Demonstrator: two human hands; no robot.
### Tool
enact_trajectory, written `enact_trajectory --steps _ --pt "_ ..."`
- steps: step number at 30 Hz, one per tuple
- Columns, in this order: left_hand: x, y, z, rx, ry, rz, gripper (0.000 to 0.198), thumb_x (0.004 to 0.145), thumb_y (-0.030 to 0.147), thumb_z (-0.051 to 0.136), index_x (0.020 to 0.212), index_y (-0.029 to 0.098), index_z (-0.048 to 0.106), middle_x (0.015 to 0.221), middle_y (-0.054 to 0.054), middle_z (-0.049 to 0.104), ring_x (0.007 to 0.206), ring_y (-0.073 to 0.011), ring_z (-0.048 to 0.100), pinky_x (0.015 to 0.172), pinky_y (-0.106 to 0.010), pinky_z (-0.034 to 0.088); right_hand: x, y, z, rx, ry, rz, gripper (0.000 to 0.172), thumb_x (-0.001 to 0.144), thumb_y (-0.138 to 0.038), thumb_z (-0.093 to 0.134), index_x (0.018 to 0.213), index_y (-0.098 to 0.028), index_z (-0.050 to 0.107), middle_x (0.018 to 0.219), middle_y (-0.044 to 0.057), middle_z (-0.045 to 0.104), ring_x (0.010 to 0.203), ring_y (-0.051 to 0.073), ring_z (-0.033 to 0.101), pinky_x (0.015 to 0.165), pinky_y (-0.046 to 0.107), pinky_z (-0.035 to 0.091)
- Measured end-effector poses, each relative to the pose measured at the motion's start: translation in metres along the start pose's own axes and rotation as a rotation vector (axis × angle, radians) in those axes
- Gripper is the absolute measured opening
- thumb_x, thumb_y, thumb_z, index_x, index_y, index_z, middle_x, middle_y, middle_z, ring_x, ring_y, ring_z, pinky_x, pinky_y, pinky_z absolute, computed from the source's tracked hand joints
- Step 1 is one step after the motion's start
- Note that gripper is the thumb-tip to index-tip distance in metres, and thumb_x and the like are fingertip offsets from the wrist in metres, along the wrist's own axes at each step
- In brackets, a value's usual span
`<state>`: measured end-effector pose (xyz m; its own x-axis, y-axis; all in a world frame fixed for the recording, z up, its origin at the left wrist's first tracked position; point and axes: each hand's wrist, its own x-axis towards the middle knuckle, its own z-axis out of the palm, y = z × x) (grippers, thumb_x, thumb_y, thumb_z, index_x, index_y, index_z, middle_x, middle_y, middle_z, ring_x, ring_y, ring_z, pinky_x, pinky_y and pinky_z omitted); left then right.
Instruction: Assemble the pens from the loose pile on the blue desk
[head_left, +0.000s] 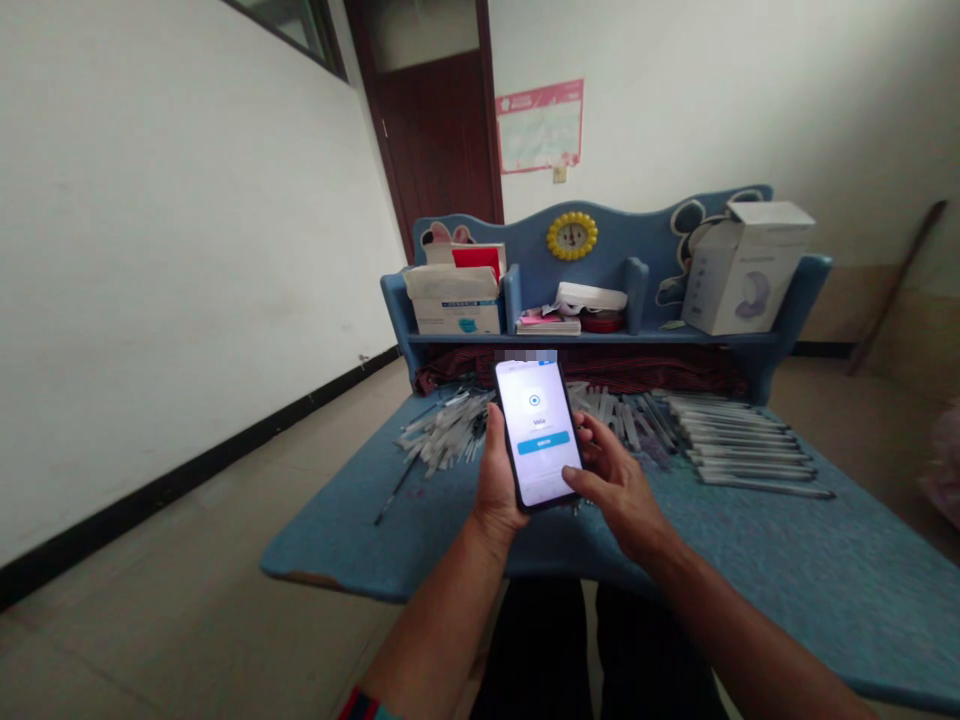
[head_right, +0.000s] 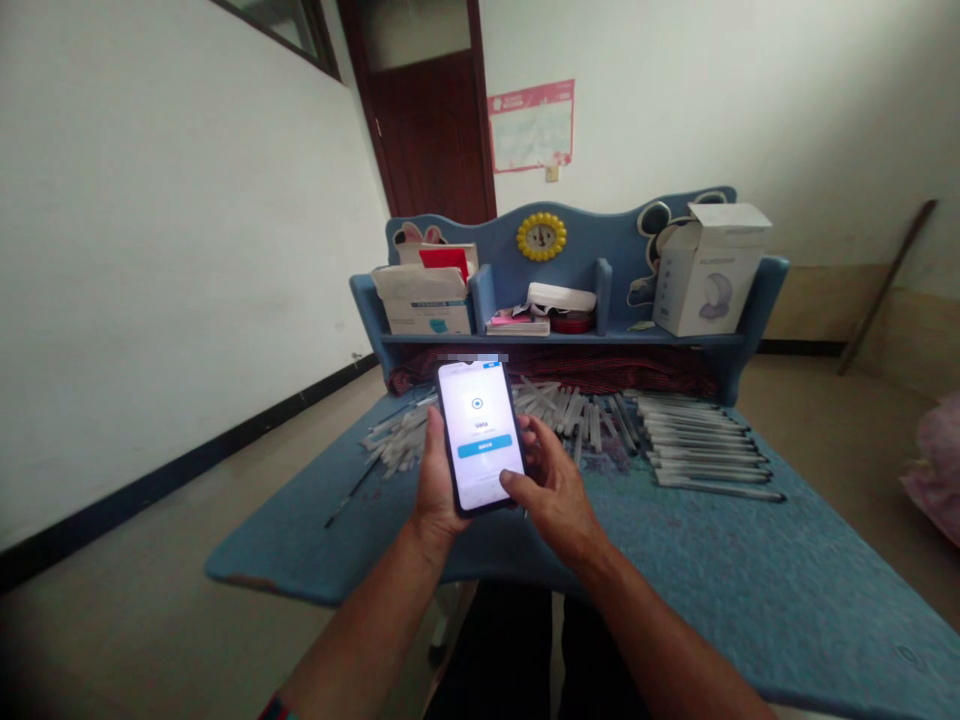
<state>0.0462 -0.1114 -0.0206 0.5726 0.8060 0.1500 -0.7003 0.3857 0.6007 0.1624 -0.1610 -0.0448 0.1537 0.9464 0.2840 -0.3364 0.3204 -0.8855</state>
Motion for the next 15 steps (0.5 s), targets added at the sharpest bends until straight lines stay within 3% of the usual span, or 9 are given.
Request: enact_trajectory --steps 15 --pt "0.0008 -0.0020 0.0033 0.016 0.049 0.023 0.072 0.083 0.066 0.039 0.117 0.005 0.058 0.101 -0.020 0.068 0.095 -0.0344 0.065 0.086 -0.049 0.049 0.0008 -0.0004 -0.0019 -0.034 -0.004 -0.017 0.054 0.068 -0.018 0.067 0.120 -0.025 0.052 0.098 0.002 0.059 0.088 0.018 0.056 0.075 0.030 0.047"
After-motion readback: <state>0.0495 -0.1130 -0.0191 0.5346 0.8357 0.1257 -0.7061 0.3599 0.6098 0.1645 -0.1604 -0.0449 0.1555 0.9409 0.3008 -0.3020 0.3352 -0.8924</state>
